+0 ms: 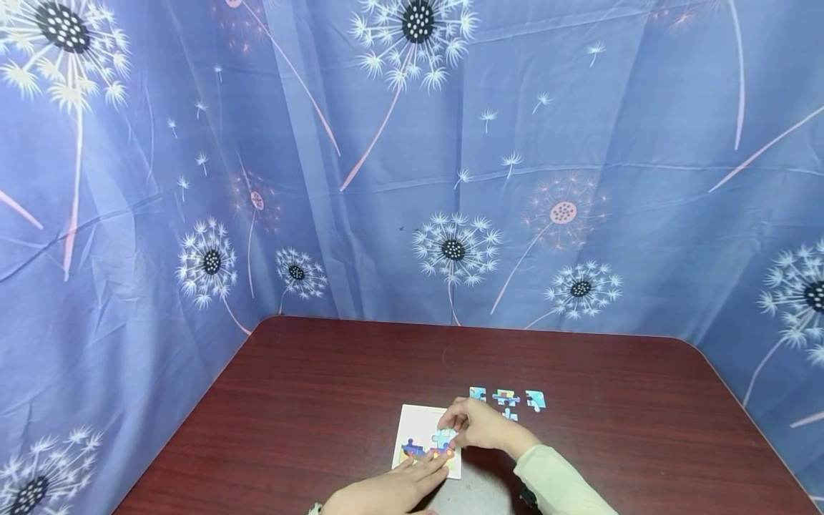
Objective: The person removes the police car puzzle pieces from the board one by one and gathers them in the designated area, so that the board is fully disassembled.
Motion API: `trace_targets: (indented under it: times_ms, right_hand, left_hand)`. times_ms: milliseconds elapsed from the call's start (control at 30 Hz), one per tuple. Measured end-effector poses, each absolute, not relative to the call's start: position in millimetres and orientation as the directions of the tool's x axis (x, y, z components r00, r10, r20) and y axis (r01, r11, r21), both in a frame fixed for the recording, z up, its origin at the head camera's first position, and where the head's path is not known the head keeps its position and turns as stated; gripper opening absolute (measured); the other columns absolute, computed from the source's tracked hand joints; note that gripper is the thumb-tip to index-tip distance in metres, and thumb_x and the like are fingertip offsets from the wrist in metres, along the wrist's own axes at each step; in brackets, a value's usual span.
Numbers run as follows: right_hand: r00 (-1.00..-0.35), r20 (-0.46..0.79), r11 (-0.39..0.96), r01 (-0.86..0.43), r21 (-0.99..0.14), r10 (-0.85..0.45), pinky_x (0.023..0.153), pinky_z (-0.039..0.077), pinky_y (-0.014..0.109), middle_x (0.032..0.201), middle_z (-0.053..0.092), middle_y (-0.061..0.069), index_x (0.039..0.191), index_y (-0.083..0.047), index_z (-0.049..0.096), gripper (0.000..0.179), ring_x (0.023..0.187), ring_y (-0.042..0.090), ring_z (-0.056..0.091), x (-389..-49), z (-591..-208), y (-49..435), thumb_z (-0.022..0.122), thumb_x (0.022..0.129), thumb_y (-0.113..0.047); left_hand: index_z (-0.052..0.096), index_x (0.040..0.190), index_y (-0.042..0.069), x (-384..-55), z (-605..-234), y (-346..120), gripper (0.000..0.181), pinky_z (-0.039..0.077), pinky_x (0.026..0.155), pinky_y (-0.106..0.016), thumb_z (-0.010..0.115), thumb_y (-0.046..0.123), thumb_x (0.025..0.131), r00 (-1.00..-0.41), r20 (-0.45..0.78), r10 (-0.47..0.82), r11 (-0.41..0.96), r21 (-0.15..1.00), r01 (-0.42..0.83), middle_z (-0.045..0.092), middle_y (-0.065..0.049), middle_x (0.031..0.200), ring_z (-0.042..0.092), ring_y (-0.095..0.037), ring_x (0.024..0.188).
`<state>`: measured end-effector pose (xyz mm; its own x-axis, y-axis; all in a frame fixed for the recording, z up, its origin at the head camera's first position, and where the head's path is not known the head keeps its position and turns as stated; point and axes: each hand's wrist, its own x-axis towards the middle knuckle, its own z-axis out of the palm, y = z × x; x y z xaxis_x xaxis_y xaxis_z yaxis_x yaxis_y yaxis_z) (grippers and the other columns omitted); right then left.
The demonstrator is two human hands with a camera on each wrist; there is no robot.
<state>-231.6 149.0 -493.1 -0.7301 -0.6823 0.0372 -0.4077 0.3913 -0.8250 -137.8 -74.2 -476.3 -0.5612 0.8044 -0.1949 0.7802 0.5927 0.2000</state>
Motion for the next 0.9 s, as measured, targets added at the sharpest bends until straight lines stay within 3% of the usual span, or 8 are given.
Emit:
trace_targets:
  times_ms: [200,600,900]
  right_hand:
    - [-0.726,0.035,0.375,-0.395,-0.839,-0.687,0.067,0.050,0.024,0.089,0.059,0.007,0.101,-0.003,0.070,0.028,0.078,0.015,0.055,-229.6,-489.6,149.5,0.075,0.074,0.003]
    - [-0.727,0.037,0.385,-0.406,-0.829,-0.686,0.064,0.050,0.023,0.084,0.064,0.011,0.101,-0.001,0.070,0.017,0.075,0.010,0.059,-228.0,-485.0,150.6,0.063,0.086,0.005]
    - [-0.731,0.042,0.337,-0.363,-0.869,-0.681,0.052,0.045,0.020,0.080,0.063,0.013,0.101,0.003,0.069,0.016,0.064,0.005,0.054,-225.7,-484.9,151.6,0.062,0.087,0.005]
  left_hand:
    - [0.039,0.147,0.006,-138.2,-477.6,-73.8,0.059,0.032,0.110,-0.032,0.038,0.045,0.102,-0.559,-0.182,0.809,0.587,0.182,0.789,0.028,-0.004,0.156,0.026,-0.015,0.142]
    - [0.039,0.147,0.006,-138.5,-475.7,-73.6,0.059,0.032,0.110,-0.031,0.038,0.045,0.102,-0.554,-0.178,0.814,0.580,0.183,0.794,0.026,-0.004,0.157,0.026,-0.016,0.143]
    - [0.038,0.147,0.007,-138.3,-476.3,-73.5,0.059,0.031,0.110,-0.032,0.040,0.045,0.101,-0.565,-0.194,0.802,0.596,0.205,0.777,0.027,-0.003,0.157,0.025,-0.015,0.143]
